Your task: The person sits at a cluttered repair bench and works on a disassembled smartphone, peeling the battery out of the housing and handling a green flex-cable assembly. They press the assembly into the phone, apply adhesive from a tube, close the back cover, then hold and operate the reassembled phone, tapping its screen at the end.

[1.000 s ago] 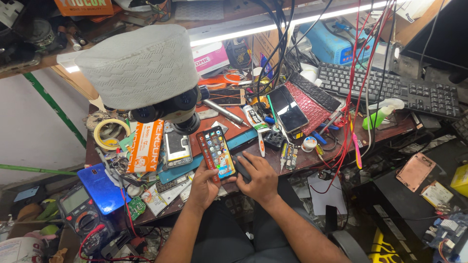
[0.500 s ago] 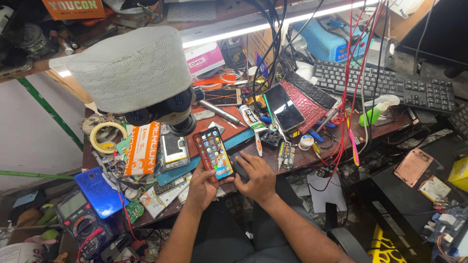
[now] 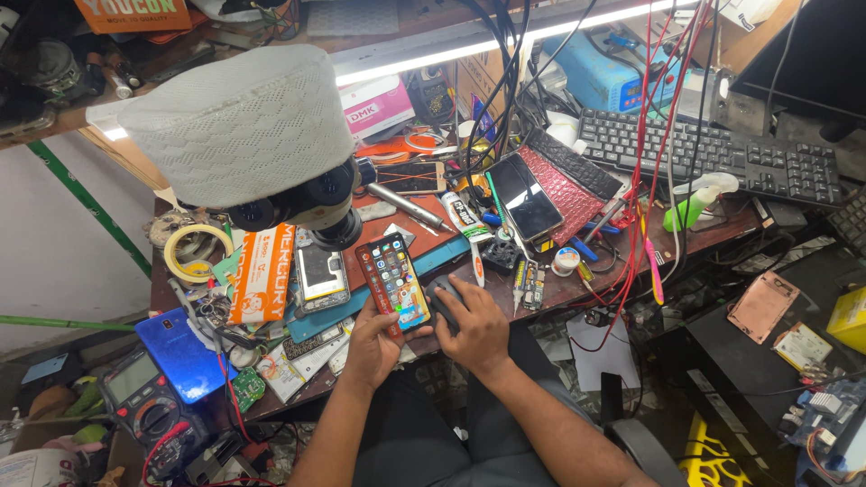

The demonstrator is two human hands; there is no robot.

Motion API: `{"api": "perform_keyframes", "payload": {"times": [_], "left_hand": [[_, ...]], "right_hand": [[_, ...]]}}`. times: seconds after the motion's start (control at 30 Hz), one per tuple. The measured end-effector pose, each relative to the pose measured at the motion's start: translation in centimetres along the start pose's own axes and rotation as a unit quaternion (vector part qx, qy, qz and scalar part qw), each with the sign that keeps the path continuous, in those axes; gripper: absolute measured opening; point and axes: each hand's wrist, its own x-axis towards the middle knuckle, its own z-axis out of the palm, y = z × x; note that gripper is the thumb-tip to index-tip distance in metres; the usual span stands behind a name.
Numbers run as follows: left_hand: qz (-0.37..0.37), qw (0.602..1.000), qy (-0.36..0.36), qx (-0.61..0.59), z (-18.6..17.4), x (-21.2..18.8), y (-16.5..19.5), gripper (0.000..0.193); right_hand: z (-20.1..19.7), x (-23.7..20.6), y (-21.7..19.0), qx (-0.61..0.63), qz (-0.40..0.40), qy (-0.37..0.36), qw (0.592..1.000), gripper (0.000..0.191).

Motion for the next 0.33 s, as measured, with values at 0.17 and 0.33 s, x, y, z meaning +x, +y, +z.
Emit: {"api": "perform_keyframes", "payload": {"times": [0.17, 0.33], "left_hand": [[0.002, 1.0, 0.0, -0.002, -0.06, 0.01, -0.06, 0.056], [0.0, 1.0, -0.003, 0.0, -0.01, -0.03, 0.01, 0.056]], "right_hand": [[0.24, 0.05, -0.03, -0.019, 0.027, -0.008, 0.999, 0.055], [0.38, 0.01, 0.04, -0.032, 0.029, -0.013, 0.999, 0.056]]}}
